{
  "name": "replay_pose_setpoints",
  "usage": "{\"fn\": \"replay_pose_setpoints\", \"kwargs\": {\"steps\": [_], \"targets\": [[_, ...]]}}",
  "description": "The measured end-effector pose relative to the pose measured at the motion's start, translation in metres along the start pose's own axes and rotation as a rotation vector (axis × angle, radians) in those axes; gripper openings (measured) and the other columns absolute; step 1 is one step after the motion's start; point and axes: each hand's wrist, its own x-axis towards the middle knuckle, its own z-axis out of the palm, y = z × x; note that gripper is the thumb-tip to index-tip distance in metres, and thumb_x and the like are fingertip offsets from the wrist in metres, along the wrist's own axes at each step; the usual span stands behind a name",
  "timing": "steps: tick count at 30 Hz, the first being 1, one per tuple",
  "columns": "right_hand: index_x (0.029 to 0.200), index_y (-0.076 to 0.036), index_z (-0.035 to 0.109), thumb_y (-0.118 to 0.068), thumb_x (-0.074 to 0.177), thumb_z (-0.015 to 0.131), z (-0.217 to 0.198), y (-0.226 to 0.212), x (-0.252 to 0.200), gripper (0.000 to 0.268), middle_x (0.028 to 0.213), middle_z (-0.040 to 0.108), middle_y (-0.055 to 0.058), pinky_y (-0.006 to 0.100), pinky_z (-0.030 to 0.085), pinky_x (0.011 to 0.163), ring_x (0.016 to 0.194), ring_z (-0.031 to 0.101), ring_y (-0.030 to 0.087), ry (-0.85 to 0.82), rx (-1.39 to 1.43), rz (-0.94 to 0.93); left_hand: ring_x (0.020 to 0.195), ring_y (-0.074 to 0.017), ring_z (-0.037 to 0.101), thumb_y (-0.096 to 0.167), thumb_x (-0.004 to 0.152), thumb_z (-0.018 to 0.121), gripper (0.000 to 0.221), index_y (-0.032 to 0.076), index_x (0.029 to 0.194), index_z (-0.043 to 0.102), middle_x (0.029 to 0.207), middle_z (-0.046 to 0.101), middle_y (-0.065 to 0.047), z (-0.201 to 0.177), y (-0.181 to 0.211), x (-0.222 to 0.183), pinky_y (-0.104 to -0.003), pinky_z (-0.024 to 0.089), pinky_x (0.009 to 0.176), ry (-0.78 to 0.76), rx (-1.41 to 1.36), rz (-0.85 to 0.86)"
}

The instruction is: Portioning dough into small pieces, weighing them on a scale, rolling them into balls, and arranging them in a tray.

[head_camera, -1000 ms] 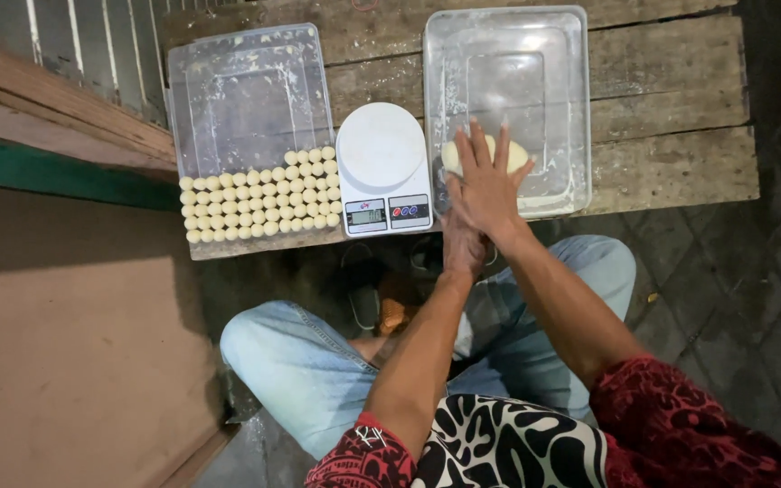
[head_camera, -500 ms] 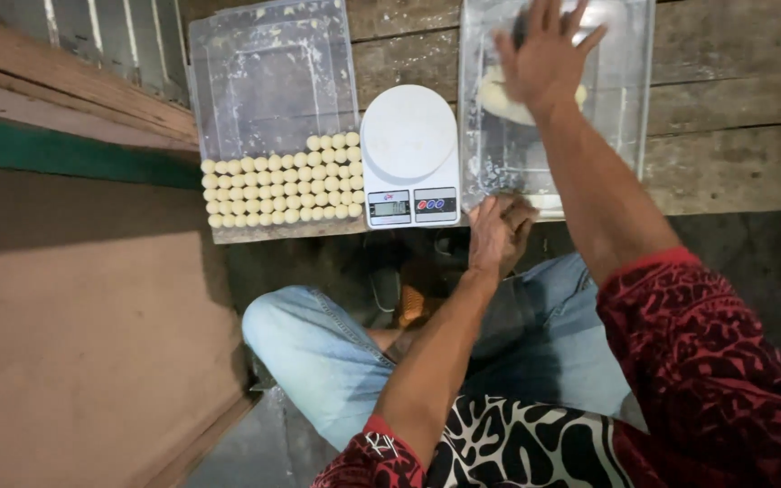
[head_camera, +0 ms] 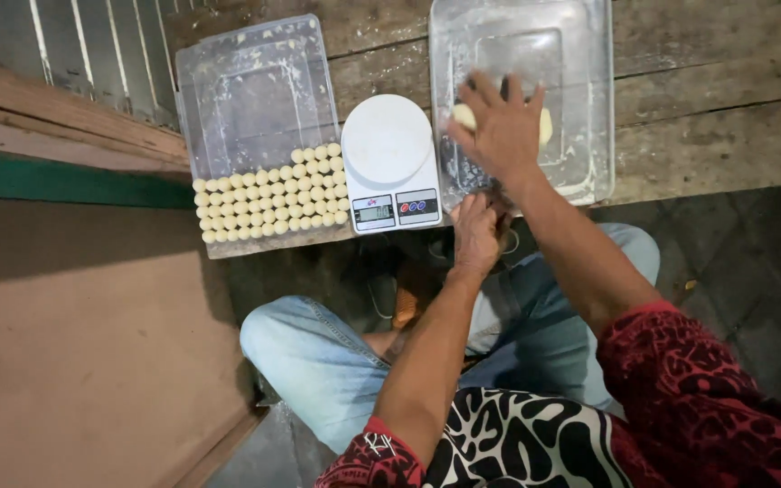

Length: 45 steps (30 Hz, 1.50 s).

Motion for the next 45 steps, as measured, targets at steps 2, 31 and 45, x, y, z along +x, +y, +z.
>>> {"fn": "replay_pose_setpoints", "kwargs": {"steps": [2, 31, 45], "targets": [[0.140, -0.016, 0.067, -0.079, 0.091, 0.058, -0.012, -0.006, -0.021, 0.081, 0.147, 0.058, 0.004, 0.063, 0.032, 0.099, 0.124, 0.051, 0.039, -0.002, -0.014, -0.041, 0.100, -0.0299, 0.051, 0.005, 0.072, 0.070, 0.027, 0.011, 0.098, 0.070, 0.109, 0.059, -0.007, 0.006, -0.006, -0.005, -0.042, 0.038, 0.096, -0.049, -0.031, -0.042], [0.164, 0.001, 0.029, -0.048, 0.097, 0.067, -0.049, 0.036, -0.133, 0.090, 0.161, 0.026, 0.036, 0.073, 0.048, 0.095, 0.135, 0.055, 0.052, -0.024, -0.183, 0.242, 0.105, -0.0185, 0.057, 0.028, 0.088, 0.073, 0.012, 0.028, 0.094, 0.062, 0.101, 0.057, 0.008, 0.013, -0.015, -0.004, -0.039, 0.037, 0.097, -0.047, 0.020, 0.021], [0.151, 0.019, 0.031, -0.058, 0.096, 0.064, 0.014, 0.076, -0.093, 0.099, 0.105, 0.063, 0.026, 0.051, 0.050, 0.062, 0.085, 0.069, 0.039, -0.302, -0.480, 0.330, 0.109, -0.0184, 0.056, 0.038, 0.091, 0.070, 0.012, 0.030, 0.099, 0.064, 0.105, 0.058, 0.008, 0.014, -0.016, -0.006, -0.040, 0.036, 0.100, -0.063, 0.114, -0.018]]}}
